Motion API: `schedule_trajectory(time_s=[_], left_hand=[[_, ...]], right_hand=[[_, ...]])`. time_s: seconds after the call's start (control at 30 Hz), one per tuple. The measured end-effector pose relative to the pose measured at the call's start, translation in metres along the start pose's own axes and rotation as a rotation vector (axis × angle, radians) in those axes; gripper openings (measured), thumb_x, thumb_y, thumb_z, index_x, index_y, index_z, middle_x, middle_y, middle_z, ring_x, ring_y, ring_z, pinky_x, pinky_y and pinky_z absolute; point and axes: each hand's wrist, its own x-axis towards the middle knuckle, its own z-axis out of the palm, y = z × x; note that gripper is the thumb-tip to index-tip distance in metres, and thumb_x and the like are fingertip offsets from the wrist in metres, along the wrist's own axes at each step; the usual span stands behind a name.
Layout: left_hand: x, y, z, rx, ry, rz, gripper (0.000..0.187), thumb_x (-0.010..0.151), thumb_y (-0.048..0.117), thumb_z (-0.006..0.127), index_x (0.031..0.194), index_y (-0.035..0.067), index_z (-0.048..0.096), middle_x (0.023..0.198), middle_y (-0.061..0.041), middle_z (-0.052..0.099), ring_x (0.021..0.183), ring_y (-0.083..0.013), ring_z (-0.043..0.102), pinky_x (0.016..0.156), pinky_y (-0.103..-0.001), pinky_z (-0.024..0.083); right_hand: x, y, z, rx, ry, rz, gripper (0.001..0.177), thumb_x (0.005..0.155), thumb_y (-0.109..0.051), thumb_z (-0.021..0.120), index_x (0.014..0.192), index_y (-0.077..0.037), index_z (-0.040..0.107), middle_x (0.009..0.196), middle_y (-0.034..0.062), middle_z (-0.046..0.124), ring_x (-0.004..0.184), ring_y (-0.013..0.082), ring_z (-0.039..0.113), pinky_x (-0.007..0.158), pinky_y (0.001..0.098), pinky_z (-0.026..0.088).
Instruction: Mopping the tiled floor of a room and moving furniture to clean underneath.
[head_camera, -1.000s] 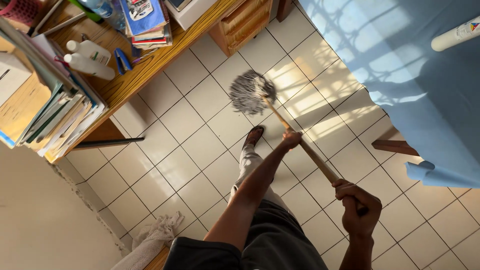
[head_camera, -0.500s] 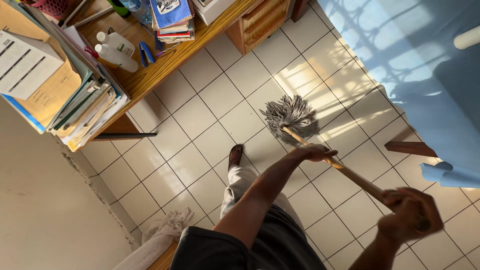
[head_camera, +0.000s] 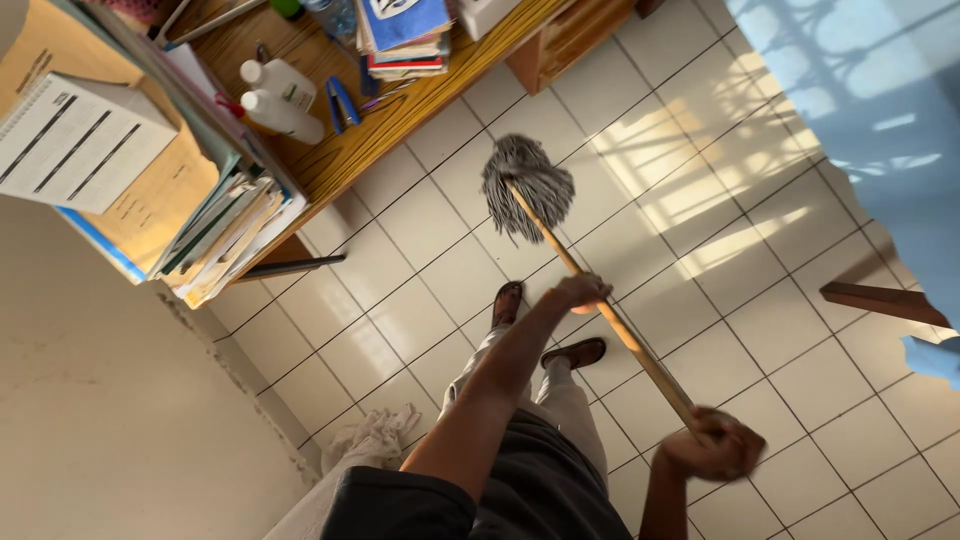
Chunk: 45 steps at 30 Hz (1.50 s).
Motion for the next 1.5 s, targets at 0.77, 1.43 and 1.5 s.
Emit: schedule_trajectory(time_s=[0.77,1.43,1.5], left_hand=[[-0.081,-0.026,0.080,-0.032,0.627,-0.028,0.043,0.109,0.029,0.026,0.136,0.004,0.048,0.140,-0.020,0.046,0.140,-0.0350,0.038,0.130,-0.051,0.015],[-0.171,0.067,0.140,-0.399,0.115,0.354,0.074,0.101,0.062,0.020,0.122,0.010,0.069,0.119,-0.015,0.068,0.119,-0.0324,0.058,0.107,-0.049,0.042],[-0.189,0.074,0.126,-0.393,-0.037,0.194,0.088,0.093,0.076,0.021,0.126,0.011,0.070,0.117,-0.015,0.071,0.114,-0.0303,0.065,0.102,-0.050,0.047]], right_hand=[[0.014,-0.107,0.007,0.017,-1.149,0.112,0.021,0.092,0.012,0.057,0.086,-0.003,0.069,0.093,0.0111,0.075,0.064,0.0091,0.055,0.056,0.0235,0.045],[-0.077,-0.249,-0.042,-0.223,-0.833,-0.317,0.017,0.095,0.005,0.054,0.098,0.004,0.070,0.069,0.0056,0.065,0.068,0.0147,0.070,0.068,0.0224,0.055],[-0.080,-0.243,-0.045,-0.161,-0.718,-0.261,0.020,0.103,0.001,0.051,0.104,0.011,0.069,0.069,0.0095,0.061,0.066,0.0174,0.068,0.070,0.0276,0.060]])
